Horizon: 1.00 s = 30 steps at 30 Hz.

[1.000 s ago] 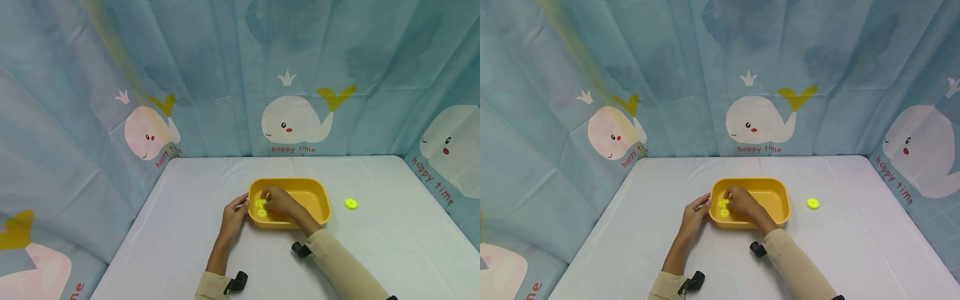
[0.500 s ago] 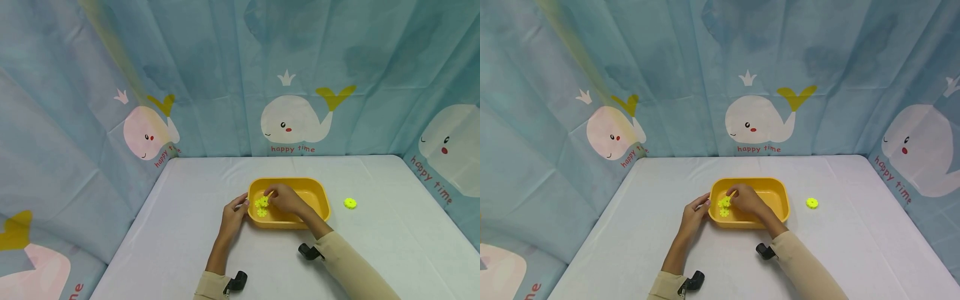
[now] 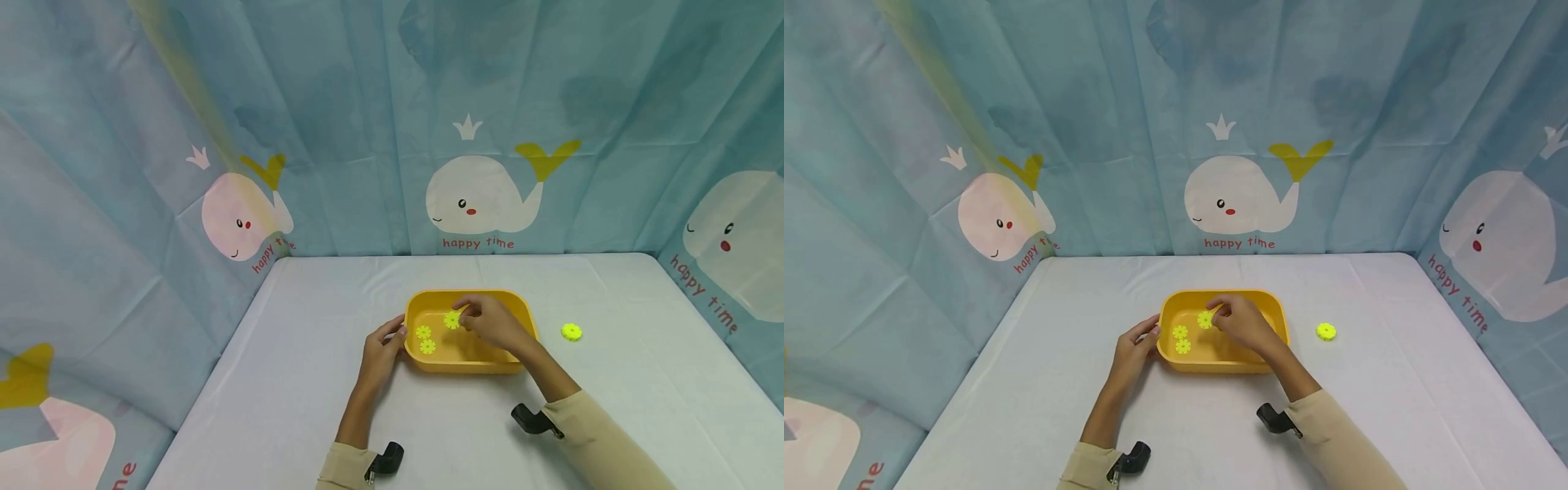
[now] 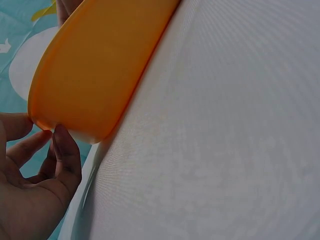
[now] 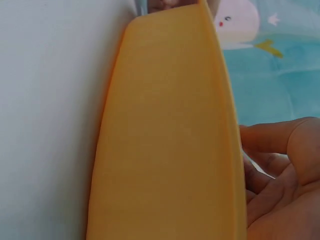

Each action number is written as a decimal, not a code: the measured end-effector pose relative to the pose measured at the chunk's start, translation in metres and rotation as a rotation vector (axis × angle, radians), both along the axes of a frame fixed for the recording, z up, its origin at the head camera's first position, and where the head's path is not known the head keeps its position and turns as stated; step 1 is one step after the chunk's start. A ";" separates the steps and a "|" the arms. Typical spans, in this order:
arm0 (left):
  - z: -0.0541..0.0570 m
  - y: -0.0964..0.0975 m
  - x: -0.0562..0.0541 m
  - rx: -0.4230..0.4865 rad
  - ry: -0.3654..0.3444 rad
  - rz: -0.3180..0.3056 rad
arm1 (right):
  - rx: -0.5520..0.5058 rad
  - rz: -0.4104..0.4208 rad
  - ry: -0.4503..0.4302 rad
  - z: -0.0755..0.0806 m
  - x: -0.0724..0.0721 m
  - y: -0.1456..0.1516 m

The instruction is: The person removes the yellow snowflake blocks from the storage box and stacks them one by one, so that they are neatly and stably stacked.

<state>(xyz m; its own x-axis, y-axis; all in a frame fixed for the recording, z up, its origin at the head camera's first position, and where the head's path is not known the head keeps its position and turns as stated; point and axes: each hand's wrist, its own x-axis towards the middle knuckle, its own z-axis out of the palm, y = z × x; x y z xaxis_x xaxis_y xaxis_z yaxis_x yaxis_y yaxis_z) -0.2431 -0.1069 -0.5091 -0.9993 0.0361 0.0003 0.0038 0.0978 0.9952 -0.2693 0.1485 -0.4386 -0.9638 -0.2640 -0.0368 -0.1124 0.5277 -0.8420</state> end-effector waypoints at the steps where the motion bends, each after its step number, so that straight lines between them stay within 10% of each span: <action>1: 0.000 0.000 0.000 0.002 0.001 -0.001 | -0.005 -0.002 0.004 0.001 0.002 0.003; 30: 0.001 0.000 0.001 0.003 0.003 -0.004 | 0.018 -0.245 0.023 0.015 0.034 0.121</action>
